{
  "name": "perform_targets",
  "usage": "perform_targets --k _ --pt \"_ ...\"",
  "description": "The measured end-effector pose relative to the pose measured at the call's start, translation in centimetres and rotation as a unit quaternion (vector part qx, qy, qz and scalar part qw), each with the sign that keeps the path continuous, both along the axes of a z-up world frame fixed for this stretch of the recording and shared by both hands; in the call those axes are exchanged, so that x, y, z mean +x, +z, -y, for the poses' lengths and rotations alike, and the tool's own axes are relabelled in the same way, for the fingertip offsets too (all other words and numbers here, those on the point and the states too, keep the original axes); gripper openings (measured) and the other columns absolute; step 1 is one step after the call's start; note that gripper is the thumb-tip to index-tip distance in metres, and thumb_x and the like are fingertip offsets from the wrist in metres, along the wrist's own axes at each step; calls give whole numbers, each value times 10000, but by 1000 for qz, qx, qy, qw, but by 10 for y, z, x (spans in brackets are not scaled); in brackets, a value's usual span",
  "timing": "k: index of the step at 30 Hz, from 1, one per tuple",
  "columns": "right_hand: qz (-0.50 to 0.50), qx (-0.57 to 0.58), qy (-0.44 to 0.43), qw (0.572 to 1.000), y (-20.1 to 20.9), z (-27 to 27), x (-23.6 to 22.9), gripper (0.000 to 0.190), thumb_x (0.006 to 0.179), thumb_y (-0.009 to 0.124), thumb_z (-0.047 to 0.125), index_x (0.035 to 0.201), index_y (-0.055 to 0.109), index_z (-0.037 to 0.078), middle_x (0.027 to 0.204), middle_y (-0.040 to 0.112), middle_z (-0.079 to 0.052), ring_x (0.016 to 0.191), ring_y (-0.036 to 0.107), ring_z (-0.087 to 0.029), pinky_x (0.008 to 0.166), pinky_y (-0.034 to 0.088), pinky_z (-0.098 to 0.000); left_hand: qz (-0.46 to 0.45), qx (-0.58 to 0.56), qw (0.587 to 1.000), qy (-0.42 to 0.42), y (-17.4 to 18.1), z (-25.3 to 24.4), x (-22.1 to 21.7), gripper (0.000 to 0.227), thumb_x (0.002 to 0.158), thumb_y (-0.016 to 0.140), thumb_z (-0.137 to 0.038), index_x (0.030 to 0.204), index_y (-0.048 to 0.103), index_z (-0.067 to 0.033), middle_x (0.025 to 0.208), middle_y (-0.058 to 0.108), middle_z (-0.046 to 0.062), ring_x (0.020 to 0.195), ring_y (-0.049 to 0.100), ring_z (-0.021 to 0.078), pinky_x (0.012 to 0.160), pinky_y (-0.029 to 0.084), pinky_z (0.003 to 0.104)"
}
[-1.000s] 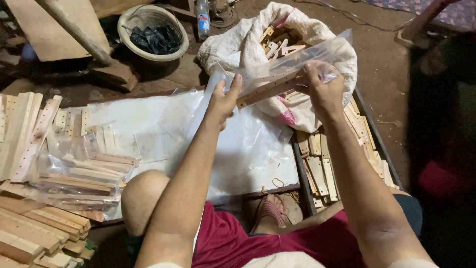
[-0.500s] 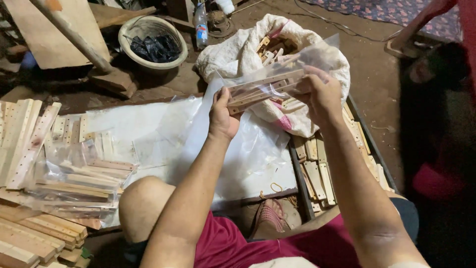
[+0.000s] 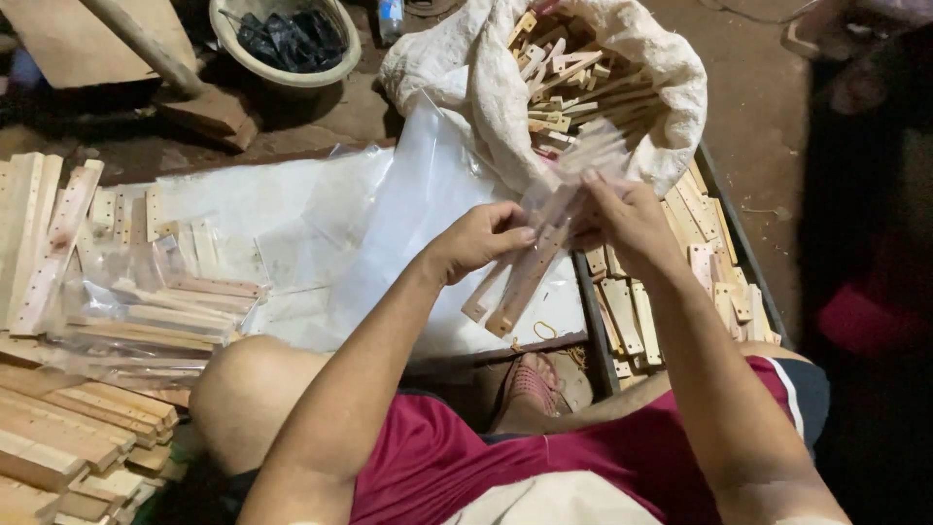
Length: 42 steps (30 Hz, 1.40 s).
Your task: The person places wooden slats into clear plastic bags, sometimes securing the bags with rubber bands and placing them back among stacks of slats.
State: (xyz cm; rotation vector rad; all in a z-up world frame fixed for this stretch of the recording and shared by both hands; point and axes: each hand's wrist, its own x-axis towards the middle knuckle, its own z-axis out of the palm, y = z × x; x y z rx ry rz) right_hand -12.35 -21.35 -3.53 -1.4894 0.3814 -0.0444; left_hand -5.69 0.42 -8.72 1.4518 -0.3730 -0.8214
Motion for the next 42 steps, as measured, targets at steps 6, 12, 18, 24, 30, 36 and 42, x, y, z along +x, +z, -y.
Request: perform_targets --k 6,12,18,24,30,36,42 --pt "75 -126 -37 989 3 -1 -3 415 1081 688 208 710 677 23 504 581 -152 429 664 -268 395 582 -397 7 -91 994 60 36 -6 -34 525 865 856 -298 1242 573 -66 830 604 26 770 653 91 692 566 208" --pt "11 -230 -24 973 20 -26 -2 362 1029 746 413 766 763 165 565 604 -25 543 589 -98 489 523 -343 41 -68 992 94 20 -1 -35 416 868 852 -289 1159 641 -80 859 676 24 785 702 96 682 606 239" --pt "54 -105 61 991 43 -35 -8 137 924 796 81 978 755 -38 680 691 -118 610 665 -122 536 579 -252 33 -72 989 122 57 -8 -50 487 836 860 -377 1173 635 -105 1004 705 71 954 678 161 859 592 344" --pt "121 -191 36 973 12 -45 7 425 1082 703 322 733 724 81 591 641 -45 638 635 -102 573 563 -306 54 6 985 165 29 -6 -41 286 743 775 -120 1019 699 -128 904 711 28 874 699 141 776 608 320" --pt "64 -26 196 978 7 -67 -22 849 769 885 108 1480 452 -58 1279 644 -211 1192 606 -285 1031 529 -428 3 -114 946 303 41 -12 -21 259 781 845 -127 955 662 -72 834 670 41 828 658 123 688 599 288" --pt "102 59 130 984 -26 -76 -25 273 1024 675 198 819 636 22 485 557 -91 367 593 -162 332 490 -276 -32 -127 966 224 53 -21 -14 412 755 902 -124 1070 647 -55 920 710 80 875 687 174 768 619 373" --pt "53 133 209 967 -3 -76 -31 131 853 791 56 911 681 15 661 636 -61 569 625 -115 561 504 -246 35 -56 960 270 58 -33 11 375 810 853 -159 1107 668 -25 964 727 116 902 704 205 746 643 374"
